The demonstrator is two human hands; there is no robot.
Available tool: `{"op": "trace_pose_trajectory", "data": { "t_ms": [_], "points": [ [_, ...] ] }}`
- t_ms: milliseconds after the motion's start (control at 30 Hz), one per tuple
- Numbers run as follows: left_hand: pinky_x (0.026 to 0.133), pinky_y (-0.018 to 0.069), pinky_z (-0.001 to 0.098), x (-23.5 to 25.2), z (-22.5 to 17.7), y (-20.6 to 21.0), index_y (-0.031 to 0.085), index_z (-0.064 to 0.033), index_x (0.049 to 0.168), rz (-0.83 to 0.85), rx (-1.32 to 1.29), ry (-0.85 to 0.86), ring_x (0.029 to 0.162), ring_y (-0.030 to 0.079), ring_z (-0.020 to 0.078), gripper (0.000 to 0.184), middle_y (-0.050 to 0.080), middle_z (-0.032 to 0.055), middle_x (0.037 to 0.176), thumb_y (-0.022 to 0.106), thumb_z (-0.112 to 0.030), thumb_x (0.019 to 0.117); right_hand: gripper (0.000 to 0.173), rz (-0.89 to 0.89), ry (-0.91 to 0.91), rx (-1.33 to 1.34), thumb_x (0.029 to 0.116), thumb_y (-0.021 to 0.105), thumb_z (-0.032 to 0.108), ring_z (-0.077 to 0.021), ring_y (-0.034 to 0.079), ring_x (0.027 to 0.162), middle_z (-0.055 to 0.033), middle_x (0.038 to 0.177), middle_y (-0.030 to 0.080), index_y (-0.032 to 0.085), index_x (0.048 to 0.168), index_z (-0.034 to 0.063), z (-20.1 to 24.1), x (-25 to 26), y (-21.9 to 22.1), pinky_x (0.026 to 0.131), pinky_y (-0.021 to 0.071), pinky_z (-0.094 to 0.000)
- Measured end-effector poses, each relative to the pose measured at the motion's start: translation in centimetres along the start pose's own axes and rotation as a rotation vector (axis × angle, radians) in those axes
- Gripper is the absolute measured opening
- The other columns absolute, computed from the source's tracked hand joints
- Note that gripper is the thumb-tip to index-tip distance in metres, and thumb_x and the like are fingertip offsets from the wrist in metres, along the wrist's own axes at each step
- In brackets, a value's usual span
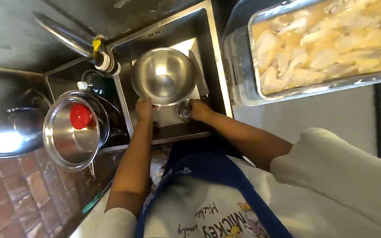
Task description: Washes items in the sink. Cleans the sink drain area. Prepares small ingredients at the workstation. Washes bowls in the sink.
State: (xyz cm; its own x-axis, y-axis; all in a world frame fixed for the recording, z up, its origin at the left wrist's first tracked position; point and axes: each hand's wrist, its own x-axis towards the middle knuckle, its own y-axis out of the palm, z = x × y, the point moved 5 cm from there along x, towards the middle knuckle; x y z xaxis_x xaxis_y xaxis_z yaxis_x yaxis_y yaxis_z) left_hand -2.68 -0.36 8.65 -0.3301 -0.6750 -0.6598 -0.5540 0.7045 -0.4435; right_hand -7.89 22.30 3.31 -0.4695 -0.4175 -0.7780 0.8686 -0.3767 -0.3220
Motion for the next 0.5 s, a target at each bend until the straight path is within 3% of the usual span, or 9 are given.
{"op": "trace_pose_trajectory", "data": {
  "t_ms": [100, 200, 267, 400, 467, 500],
  "points": [
    [0.071, 0.0612, 0.0406, -0.7, -2.5, -2.0, 0.055, -0.0005, 0.129, -0.012, -0.065, -0.003, 0.082, 0.069, 0.0239, 0.03, 0.066, 0.018, 0.107, 0.05, -0.02, 0.1071, 0.049, -0.044, -0.042, 0.074, 0.0905, 0.076, 0.024, -0.0463, 0.065, 0.114, -0.0271, 0.121, 0.068, 0.062, 0.13, -0.0008, 2.0, 4.0, -0.2, 0.096, 0.0494, -0.0702],
    [0.069, 0.06, 0.0364, -1.4, -3.5, -3.1, 0.053, -0.0024, 0.127, 0.001, -0.151, -0.065, 0.078, 0.066, 0.0207, 0.027, 0.062, 0.0138, 0.101, 0.05, -0.018, 0.1048, 0.057, -0.135, -0.116, 0.149, 0.0952, 0.072, 0.028, -0.0441, 0.063, 0.121, -0.0278, 0.129, 0.065, 0.055, 0.14, -0.0031, 3.1, 7.8, 0.2, 0.103, 0.0486, -0.0642],
    [0.073, 0.0606, 0.0388, -1.5, -3.4, -3.3, 0.052, -0.0027, 0.128, 0.003, -0.232, -0.105, 0.083, 0.066, 0.0233, 0.028, 0.061, 0.0153, 0.104, 0.052, -0.014, 0.1023, 0.059, -0.192, -0.141, 0.225, 0.0957, 0.072, 0.025, -0.0432, 0.061, 0.124, -0.027, 0.134, 0.062, 0.051, 0.143, -0.0019, 3.6, 9.9, 0.7, 0.105, 0.0482, -0.0621],
    [0.071, 0.0597, 0.0364, -0.4, -1.8, -2.5, 0.05, -0.0009, 0.128, 0.022, -0.311, -0.141, 0.081, 0.065, 0.0223, 0.028, 0.059, 0.0151, 0.102, 0.05, -0.011, 0.1022, 0.067, -0.144, 0.002, 0.232, 0.0969, 0.071, 0.02, -0.0463, 0.056, 0.131, -0.0306, 0.142, 0.056, 0.04, 0.15, -0.0066, 3.5, 11.3, 1.5, 0.11, 0.0443, -0.0616],
    [0.074, 0.0591, 0.0367, 0.1, -1.2, -1.7, 0.049, -0.0014, 0.131, 0.05, -0.322, -0.149, 0.084, 0.064, 0.0227, 0.03, 0.059, 0.0154, 0.106, 0.05, -0.01, 0.1022, 0.062, -0.102, 0.008, 0.149, 0.0989, 0.067, 0.018, -0.0478, 0.056, 0.13, -0.032, 0.142, 0.055, 0.041, 0.148, -0.0082, 2.5, 11.3, 1.9, 0.109, 0.0444, -0.0637],
    [0.074, 0.0587, 0.0364, 0.4, -0.8, -1.3, 0.049, -0.0015, 0.131, 0.062, -0.312, -0.141, 0.084, 0.064, 0.0223, 0.03, 0.058, 0.015, 0.106, 0.05, -0.009, 0.1019, 0.057, -0.114, 0.015, 0.148, 0.097, 0.069, 0.018, -0.0476, 0.059, 0.127, -0.0311, 0.138, 0.058, 0.048, 0.145, -0.0059, 1.8, 10.8, 1.8, 0.105, 0.0461, -0.0656]
  ]
}}
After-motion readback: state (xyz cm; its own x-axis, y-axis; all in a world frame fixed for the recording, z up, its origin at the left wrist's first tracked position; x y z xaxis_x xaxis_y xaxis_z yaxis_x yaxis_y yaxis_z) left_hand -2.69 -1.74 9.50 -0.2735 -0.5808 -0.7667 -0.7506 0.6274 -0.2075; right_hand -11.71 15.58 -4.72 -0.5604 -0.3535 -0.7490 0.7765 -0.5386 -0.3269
